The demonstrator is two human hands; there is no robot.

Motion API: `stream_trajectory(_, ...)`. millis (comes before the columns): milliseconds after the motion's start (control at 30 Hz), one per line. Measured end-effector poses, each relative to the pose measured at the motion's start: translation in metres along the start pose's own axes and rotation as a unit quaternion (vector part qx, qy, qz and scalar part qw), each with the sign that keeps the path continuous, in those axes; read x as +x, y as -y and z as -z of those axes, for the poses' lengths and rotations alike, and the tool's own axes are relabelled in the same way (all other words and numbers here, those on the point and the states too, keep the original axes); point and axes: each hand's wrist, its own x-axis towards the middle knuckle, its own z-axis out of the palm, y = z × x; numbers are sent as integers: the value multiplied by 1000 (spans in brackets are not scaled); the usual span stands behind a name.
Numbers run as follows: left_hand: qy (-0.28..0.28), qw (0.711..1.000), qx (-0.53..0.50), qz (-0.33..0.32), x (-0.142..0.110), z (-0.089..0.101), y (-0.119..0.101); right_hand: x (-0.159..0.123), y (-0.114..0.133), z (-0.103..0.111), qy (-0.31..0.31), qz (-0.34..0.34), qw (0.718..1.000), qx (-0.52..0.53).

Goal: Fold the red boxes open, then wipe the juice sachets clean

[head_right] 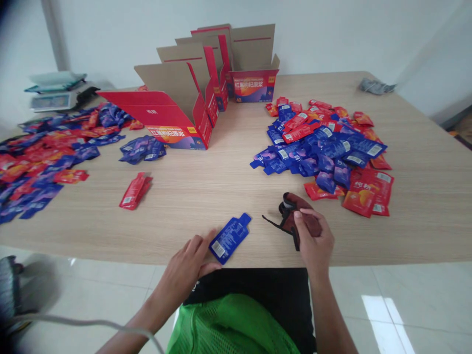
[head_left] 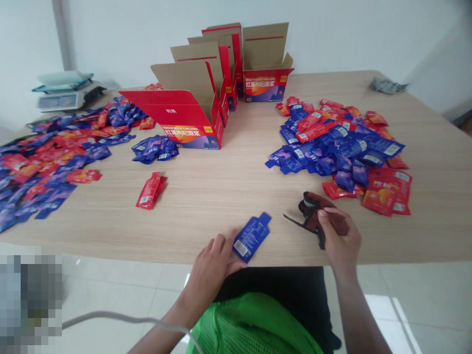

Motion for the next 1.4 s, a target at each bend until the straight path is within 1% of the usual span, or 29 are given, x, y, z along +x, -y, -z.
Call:
stream_trajectory(33, -48, 998, -4, -29, -7, -6, 3, 0, 0, 0, 1, 2, 1000, -3)
stream_trajectory(100, -136, 986, -15, -92, -19, -18, 7, 0, 3, 0, -1, 8, 1000, -19)
stream_trajectory(133, -165, 979, -20, -121, -25, -24, 8, 1, 6, 0, -4, 12, 999, -33)
stream_trajectory(167, -181, 972, -25, -148, -29, -29, 9, 1, 11, -1, -7, 22, 998, -50)
stream_trajectory(200, -186, 967, -29, -172, -32, -33, 9, 0, 17, -3, -9, 39, 997, -69)
stream_trajectory(267, -184, 961, -34, -204, -35, -38, 10, -4, 36, -11, -2, 98, 990, -98)
stream_trajectory(333, -176, 958, -38, -223, -35, -40, 11, -15, 58, -24, 36, 174, 979, -101)
stream_trajectory(367, -172, 957, -40, -230, -34, -40, 11, -23, 68, -32, 72, 214, 970, -92)
stream_trajectory(400, -167, 956, -41, -236, -33, -40, 12, -33, 75, -40, 121, 252, 957, -81)
stream_trajectory(433, -162, 956, -42, -240, -32, -39, 13, -44, 81, -49, 180, 290, 937, -73)
stream_trajectory(467, -157, 956, -46, -243, -32, -39, 13, -54, 83, -57, 243, 328, 910, -73)
stream_trajectory(533, -150, 957, -54, -242, -31, -38, 14, -73, 79, -72, 352, 395, 844, -92)
stream_trajectory(567, -149, 958, -55, -241, -30, -38, 14, -79, 74, -78, 388, 417, 814, -109)
stream_trajectory(600, -149, 958, -54, -241, -30, -37, 14, -82, 68, -82, 408, 432, 794, -129)
stream_trajectory(633, -150, 957, -48, -243, -31, -37, 14, -81, 61, -85, 416, 440, 782, -147)
stream_trajectory(700, -158, 954, -27, -254, -31, -37, 14, -68, 49, -89, 407, 439, 780, -181)
stream_trajectory(767, -167, 950, -2, -264, -32, -37, 14, -44, 44, -92, 382, 433, 787, -218)
stream_trajectory(833, -173, 948, 17, -267, -32, -36, 13, -18, 46, -93, 351, 434, 791, -251)
stream_trajectory(900, -179, 947, 31, -264, -33, -35, 11, -2, 56, -92, 305, 438, 806, -254)
stream_trajectory(967, -178, 948, 43, -259, -33, -35, 8, -3, 72, -89, 252, 429, 841, -213)
stream_trajectory(1000, -176, 949, 48, -258, -34, -36, 6, -11, 80, -87, 238, 421, 856, -181)
stream_trajectory(1033, -174, 949, 50, -256, -34, -38, 5, -23, 87, -85, 244, 415, 864, -151)
stream_trajectory(1067, -175, 950, 46, -255, -34, -40, 4, -38, 91, -83, 271, 414, 860, -128)
stream_trajectory(1100, -182, 950, 35, -252, -34, -42, 4, -53, 93, -81, 319, 420, 842, -117)
stream_trajectory(1167, -200, 949, 5, -243, -33, -48, 3, -78, 88, -80, 415, 436, 789, -121)
stream_trajectory(1200, -207, 949, -4, -238, -33, -49, 3, -85, 82, -81, 447, 441, 767, -129)
stream_trajectory(1233, -209, 949, -6, -235, -33, -50, 3, -87, 75, -83, 461, 444, 755, -138)
stream_trajectory(1300, -200, 951, 15, -234, -33, -49, 3, -77, 59, -89, 454, 444, 756, -158)
stream_trajectory(1400, -189, 952, 47, -238, -32, -43, 2, -39, 44, -102, 411, 449, 767, -202)
